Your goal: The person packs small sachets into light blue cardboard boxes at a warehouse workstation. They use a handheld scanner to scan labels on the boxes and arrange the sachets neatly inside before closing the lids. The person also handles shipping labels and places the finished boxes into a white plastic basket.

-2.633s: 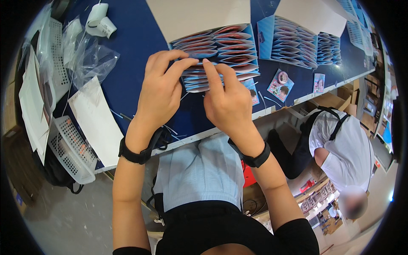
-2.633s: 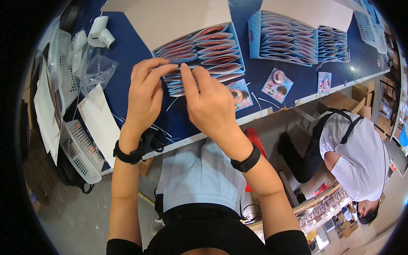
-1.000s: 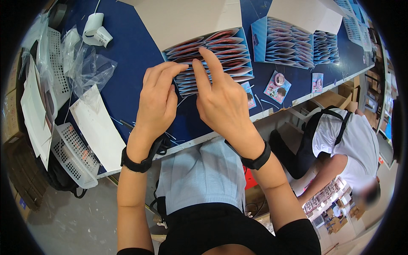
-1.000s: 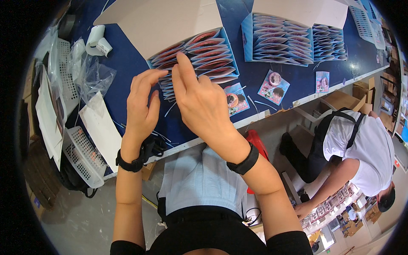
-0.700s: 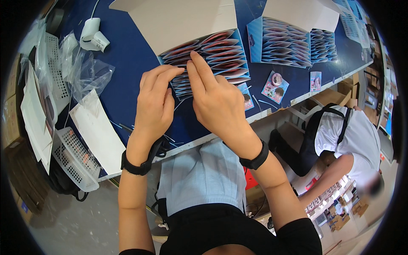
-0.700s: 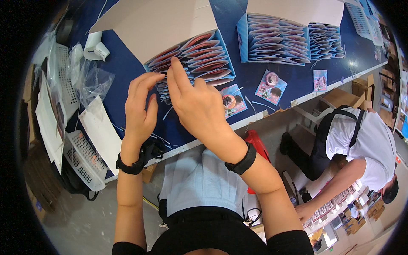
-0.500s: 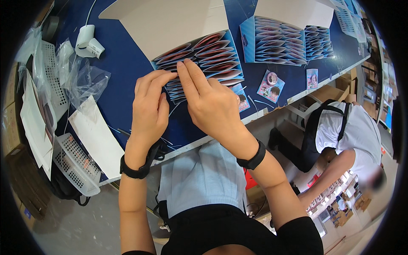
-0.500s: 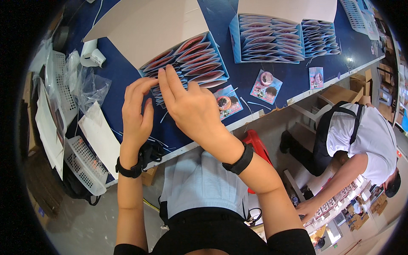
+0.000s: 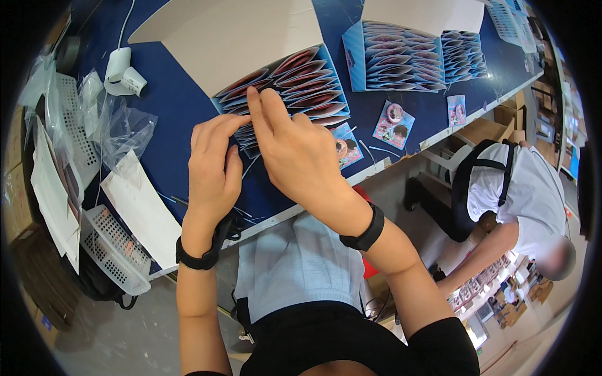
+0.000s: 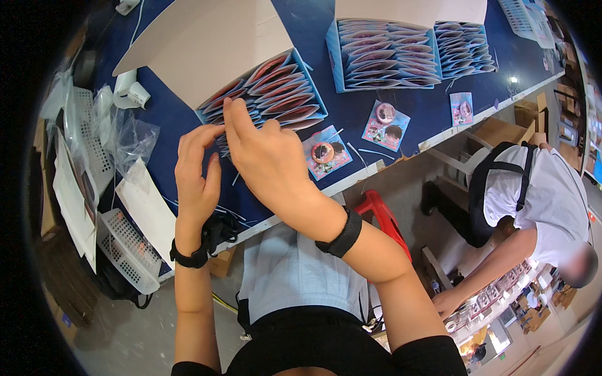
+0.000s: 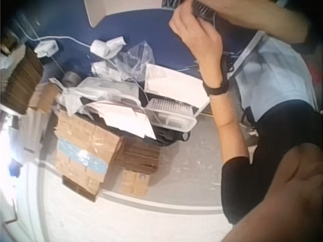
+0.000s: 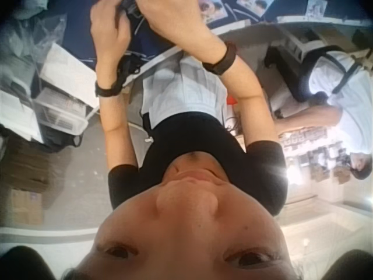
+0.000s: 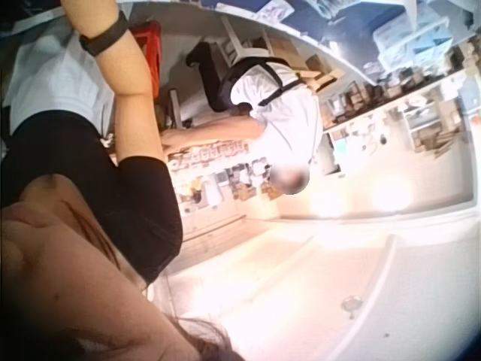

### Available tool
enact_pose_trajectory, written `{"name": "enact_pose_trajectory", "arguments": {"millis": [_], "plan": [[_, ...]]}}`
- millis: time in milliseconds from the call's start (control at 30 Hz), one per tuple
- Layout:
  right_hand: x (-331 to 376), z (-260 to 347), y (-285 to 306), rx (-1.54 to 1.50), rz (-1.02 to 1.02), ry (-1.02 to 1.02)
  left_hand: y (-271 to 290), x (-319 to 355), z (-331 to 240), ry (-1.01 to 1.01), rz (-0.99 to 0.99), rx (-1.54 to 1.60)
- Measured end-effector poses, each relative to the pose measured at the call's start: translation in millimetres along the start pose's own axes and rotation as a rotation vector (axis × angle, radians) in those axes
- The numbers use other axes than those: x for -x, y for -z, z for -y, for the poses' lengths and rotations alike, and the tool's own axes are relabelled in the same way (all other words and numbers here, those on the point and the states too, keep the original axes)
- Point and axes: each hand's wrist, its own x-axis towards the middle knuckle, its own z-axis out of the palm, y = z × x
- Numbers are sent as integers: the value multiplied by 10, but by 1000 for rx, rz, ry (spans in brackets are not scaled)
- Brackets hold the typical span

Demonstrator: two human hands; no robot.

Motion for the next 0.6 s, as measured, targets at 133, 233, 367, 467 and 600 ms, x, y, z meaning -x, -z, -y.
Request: {"name": "enact_pose_trajectory", "arguments": {"millis": [133,233,367,467,600], "plan": [[17,-37,45,-87,2,16,10,13,7,-9,-15,-4],[133,-150,153,-297,-49,74,40,36,-31,14,-26,17],[377,-380,260,-419,-98,72,75,31,-73,32,-37,10],[563,-575,323,-436,-112,22,73,-6,-68,2,-84,-89],[662,-765,365,-428,-125,-109,57,-39,-73,-38,-25,-168]]}}
